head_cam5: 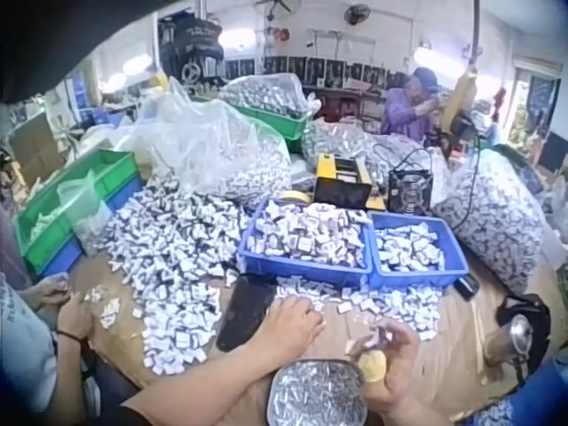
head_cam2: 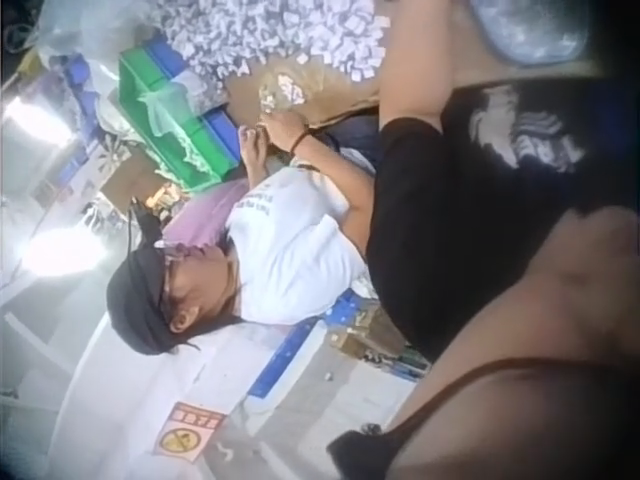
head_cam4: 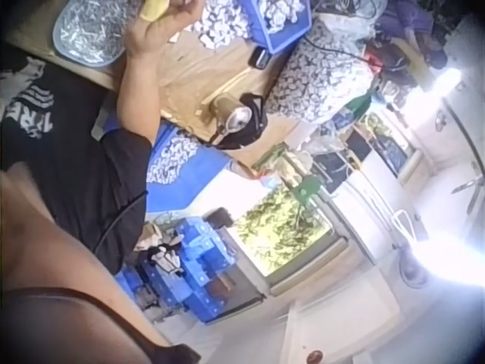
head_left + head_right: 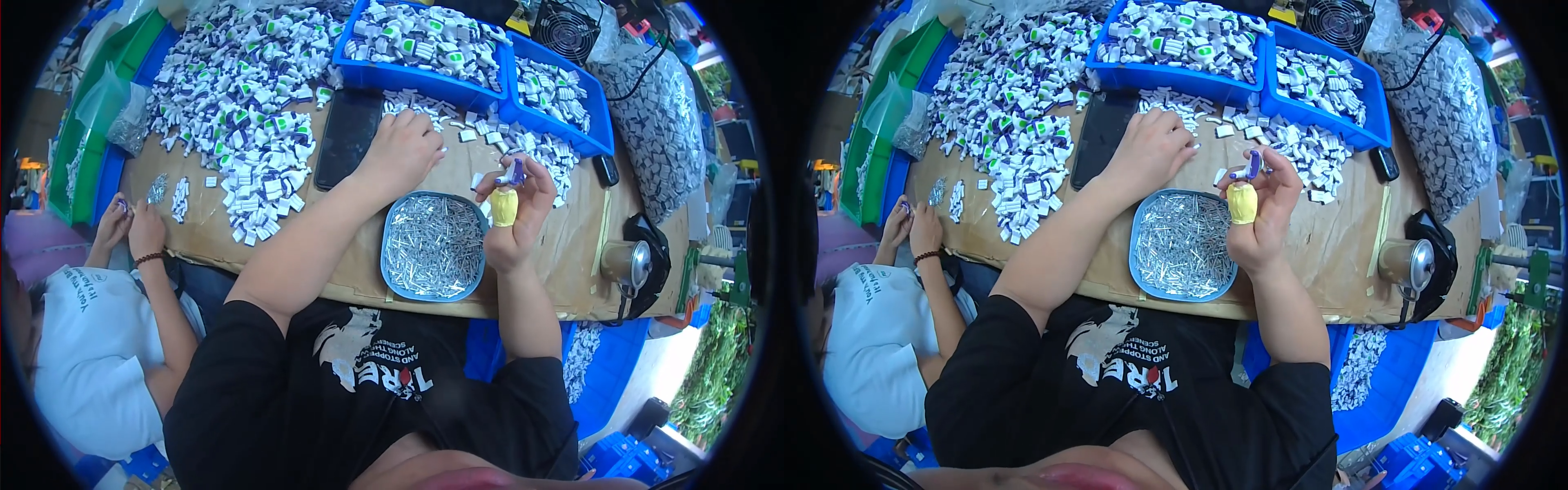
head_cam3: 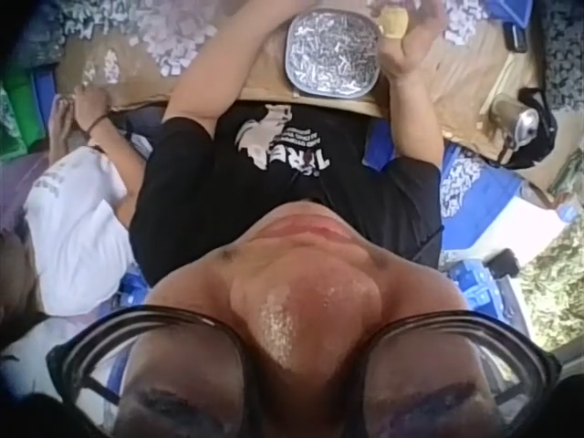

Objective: Assemble small white components with yellow components at a workstation.

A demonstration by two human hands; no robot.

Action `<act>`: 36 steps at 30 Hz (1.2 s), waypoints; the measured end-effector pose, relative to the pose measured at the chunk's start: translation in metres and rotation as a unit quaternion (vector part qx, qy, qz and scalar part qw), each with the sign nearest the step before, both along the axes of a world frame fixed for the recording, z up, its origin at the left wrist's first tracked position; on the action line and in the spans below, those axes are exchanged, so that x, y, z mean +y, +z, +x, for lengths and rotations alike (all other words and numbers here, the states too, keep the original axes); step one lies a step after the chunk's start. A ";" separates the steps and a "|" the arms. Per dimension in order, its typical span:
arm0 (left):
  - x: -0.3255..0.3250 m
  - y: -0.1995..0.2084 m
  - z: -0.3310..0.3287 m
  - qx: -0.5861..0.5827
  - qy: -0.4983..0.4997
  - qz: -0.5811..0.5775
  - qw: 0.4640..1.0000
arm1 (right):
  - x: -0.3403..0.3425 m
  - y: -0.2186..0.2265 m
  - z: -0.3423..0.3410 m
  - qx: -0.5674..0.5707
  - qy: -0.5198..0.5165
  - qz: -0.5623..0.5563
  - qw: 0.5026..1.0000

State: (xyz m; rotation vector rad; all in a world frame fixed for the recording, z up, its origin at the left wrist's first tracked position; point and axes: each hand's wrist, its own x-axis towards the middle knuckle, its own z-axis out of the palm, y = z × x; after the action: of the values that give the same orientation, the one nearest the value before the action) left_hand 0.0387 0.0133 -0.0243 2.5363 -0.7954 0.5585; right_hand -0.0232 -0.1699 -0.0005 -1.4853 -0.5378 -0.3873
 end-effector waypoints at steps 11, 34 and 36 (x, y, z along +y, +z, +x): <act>-0.012 0.029 -0.034 0.582 -0.133 -0.572 0.563 | 0.001 -0.001 0.001 -0.104 0.106 0.040 0.988; -0.024 0.019 -0.044 0.430 -0.085 -0.523 0.731 | -0.005 0.011 -0.003 0.201 0.024 -0.029 0.979; -0.022 0.018 -0.041 0.433 -0.094 -0.537 0.717 | -0.001 0.008 -0.005 0.219 0.033 -0.040 0.974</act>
State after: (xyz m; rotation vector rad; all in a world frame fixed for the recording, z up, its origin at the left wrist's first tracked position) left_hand -0.0025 -0.0089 -0.0059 1.2970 -0.1981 -0.2530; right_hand -0.0283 -0.1710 0.0077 -1.5664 -0.2506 0.0188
